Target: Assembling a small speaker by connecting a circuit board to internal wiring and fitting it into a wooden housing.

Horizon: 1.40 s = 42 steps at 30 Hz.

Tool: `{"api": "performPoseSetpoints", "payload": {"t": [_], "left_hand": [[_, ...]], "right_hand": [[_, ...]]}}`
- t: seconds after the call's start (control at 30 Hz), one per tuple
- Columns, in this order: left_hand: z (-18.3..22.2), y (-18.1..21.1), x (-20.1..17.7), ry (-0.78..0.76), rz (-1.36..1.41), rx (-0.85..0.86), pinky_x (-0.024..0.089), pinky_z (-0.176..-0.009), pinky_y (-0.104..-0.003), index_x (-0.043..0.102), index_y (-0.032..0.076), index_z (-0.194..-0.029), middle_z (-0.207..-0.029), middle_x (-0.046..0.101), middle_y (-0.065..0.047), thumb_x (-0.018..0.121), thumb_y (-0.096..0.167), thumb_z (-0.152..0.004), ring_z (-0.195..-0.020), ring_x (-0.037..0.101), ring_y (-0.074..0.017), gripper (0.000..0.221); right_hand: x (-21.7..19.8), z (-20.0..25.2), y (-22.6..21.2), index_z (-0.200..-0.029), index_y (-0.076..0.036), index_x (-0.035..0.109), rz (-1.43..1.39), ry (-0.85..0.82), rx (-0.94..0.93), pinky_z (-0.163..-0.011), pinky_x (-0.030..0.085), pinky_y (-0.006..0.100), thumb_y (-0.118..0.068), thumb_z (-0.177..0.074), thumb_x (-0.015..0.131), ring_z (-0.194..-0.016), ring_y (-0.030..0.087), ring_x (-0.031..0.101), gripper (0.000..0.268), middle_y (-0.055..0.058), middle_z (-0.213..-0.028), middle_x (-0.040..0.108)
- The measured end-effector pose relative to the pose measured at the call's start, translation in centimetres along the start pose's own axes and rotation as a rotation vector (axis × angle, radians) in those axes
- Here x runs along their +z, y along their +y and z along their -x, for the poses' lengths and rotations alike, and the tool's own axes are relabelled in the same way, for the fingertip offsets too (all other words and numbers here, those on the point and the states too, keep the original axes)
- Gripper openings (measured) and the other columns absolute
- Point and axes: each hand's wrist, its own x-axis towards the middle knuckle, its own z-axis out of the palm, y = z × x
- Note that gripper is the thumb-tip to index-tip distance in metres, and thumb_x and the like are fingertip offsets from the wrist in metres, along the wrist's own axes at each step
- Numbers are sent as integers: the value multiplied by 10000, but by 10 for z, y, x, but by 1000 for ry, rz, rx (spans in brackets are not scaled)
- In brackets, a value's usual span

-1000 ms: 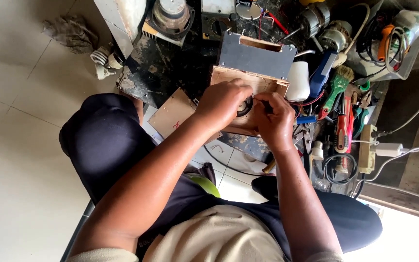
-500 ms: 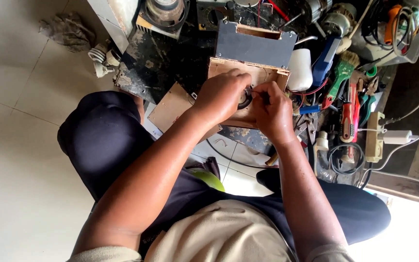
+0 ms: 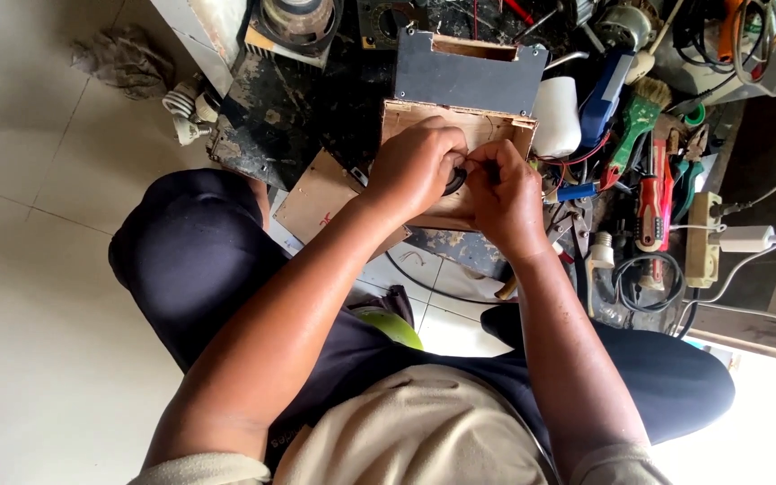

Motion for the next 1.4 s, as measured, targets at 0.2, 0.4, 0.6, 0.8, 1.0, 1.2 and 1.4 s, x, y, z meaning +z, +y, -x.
{"api": "performPoseSetpoints", "payload": {"t": [0.2,0.4,0.6,0.8,1.0,1.2,1.4], "left_hand": [[-2,0,3,8,-7,-40,585,-781,-486,659,158,-829,-858,629,-87,674,138,-879,-920,697,-376,56],[-2,0,1,2,8,-51,591,-807,-477,712,161,-827,-857,668,-98,676,115,-865,-922,709,-365,69],[-8,-9,10,41,40,-89,598,-797,-458,739,162,-845,-849,692,-78,681,101,-852,-923,724,-350,85],[-4,-9,14,55,73,-132,603,-756,-464,770,159,-829,-797,697,-93,691,104,-827,-867,733,-352,96],[-9,-13,15,61,80,-143,611,-737,-449,784,159,-838,-774,699,-73,701,91,-815,-835,743,-323,109],[-8,-10,10,36,76,-131,614,-766,-470,791,143,-884,-822,723,-85,696,83,-826,-881,746,-336,127],[-12,-17,13,21,61,-105,612,-783,-468,787,155,-887,-848,724,-72,697,86,-836,-900,742,-332,124]], "right_hand": [[4,-4,3,-970,-52,680,-107,-15,96,-651,524,363,3,-955,641,-685,207,658,69,105,-700,685],[2,-8,-2,-983,4,661,-316,-96,169,-675,563,260,27,-990,594,-757,158,729,71,111,-808,709],[3,-3,1,-1055,30,669,-293,50,58,-695,567,311,78,-991,612,-797,193,710,99,147,-852,684],[14,5,11,-1050,-33,706,-14,221,-194,-618,556,426,80,-926,695,-790,384,725,169,180,-898,731],[17,1,18,-994,-50,729,45,241,-310,-646,556,406,67,-933,712,-792,336,718,133,119,-924,732],[16,0,12,-993,-18,715,41,225,-342,-654,558,455,90,-935,700,-798,405,719,123,156,-932,729],[13,-3,11,-1018,-25,722,103,191,-392,-661,566,465,65,-954,689,-806,408,718,116,144,-947,723]]}}
